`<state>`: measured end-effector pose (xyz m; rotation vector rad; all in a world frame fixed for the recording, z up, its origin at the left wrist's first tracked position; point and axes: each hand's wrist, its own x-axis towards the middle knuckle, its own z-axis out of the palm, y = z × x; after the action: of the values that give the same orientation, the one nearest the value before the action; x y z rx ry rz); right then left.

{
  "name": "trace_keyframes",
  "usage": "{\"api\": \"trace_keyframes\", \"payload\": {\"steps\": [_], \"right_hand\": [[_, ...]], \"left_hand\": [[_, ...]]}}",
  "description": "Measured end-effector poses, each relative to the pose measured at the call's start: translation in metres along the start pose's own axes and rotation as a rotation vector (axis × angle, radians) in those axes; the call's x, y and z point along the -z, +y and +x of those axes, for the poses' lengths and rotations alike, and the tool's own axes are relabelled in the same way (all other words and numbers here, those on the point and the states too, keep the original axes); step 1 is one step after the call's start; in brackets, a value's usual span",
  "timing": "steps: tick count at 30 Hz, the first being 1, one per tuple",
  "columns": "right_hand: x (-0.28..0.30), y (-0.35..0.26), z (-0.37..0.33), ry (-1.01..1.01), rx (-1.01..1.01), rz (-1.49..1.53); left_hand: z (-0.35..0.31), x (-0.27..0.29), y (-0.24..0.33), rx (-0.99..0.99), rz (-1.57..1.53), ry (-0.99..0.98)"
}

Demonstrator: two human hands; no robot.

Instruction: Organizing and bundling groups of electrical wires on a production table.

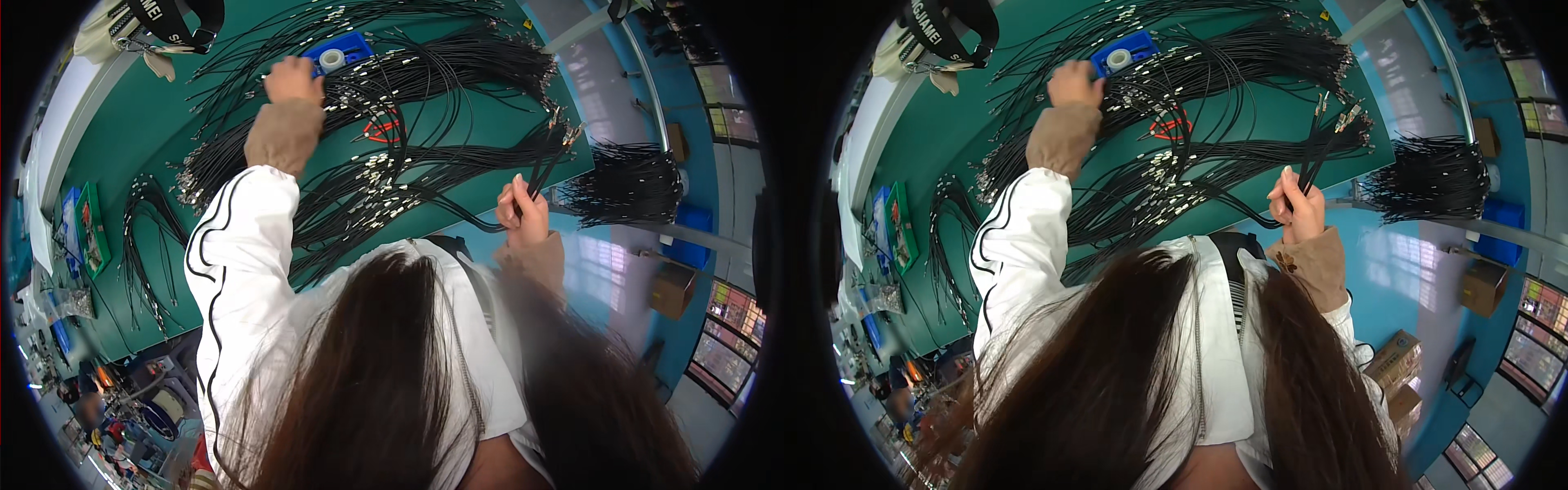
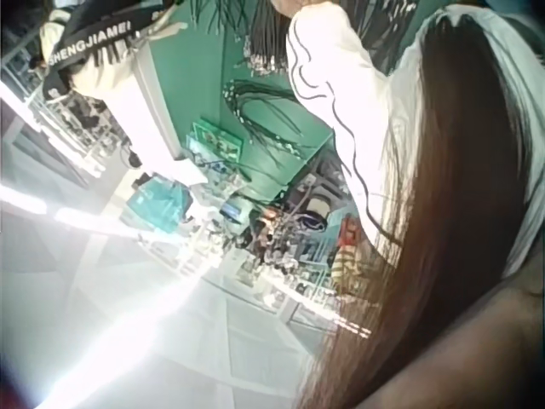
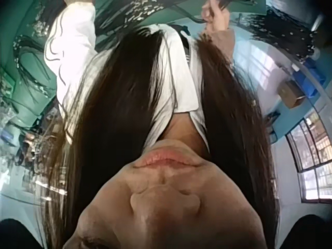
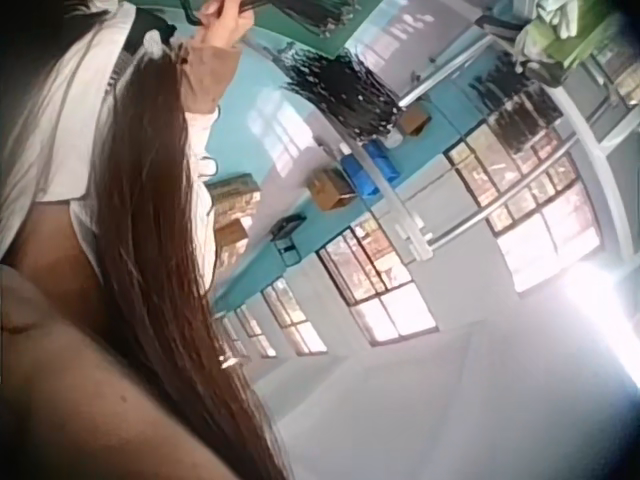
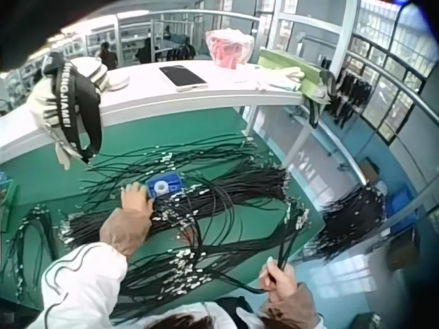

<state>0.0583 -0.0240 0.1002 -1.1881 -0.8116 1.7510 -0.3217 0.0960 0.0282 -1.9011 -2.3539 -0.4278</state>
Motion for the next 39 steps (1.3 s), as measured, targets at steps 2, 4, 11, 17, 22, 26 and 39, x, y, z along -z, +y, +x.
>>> {"api": "trace_keyframes", "payload": {"steps": [2,4,11,17,22,26,39], "right_hand": [[0.0,-0.002,0.002,-0.012,0.005,-0.02],[0.0,-0.005,0.006,-0.019,0.01,-0.017],[0.006,-0.023,0.023,-0.091,-0.006,0.042],[0.033,-0.055,0.053,-0.161,-0.199,0.315],[0.059,-0.066,0.086,-0.206,-0.543,0.614],[0.08,-0.068,0.117,-0.324,-0.459,0.695],[0.17,0.016,0.159,0.215,-0.438,0.175]], "left_hand": [[-0.005,-0.018,0.025,-0.277,-0.109,0.119],[-0.02,-0.033,0.053,-0.522,-0.269,0.197],[-0.163,-0.05,0.121,-0.052,-0.935,-0.619],[-0.244,-0.067,0.135,1.068,-1.867,-1.087],[-0.24,-0.102,0.15,1.324,-2.342,-0.467],[-0.244,-0.111,0.161,1.52,-2.243,-0.144],[-0.259,-0.076,0.142,1.151,-1.301,-0.18]]}}
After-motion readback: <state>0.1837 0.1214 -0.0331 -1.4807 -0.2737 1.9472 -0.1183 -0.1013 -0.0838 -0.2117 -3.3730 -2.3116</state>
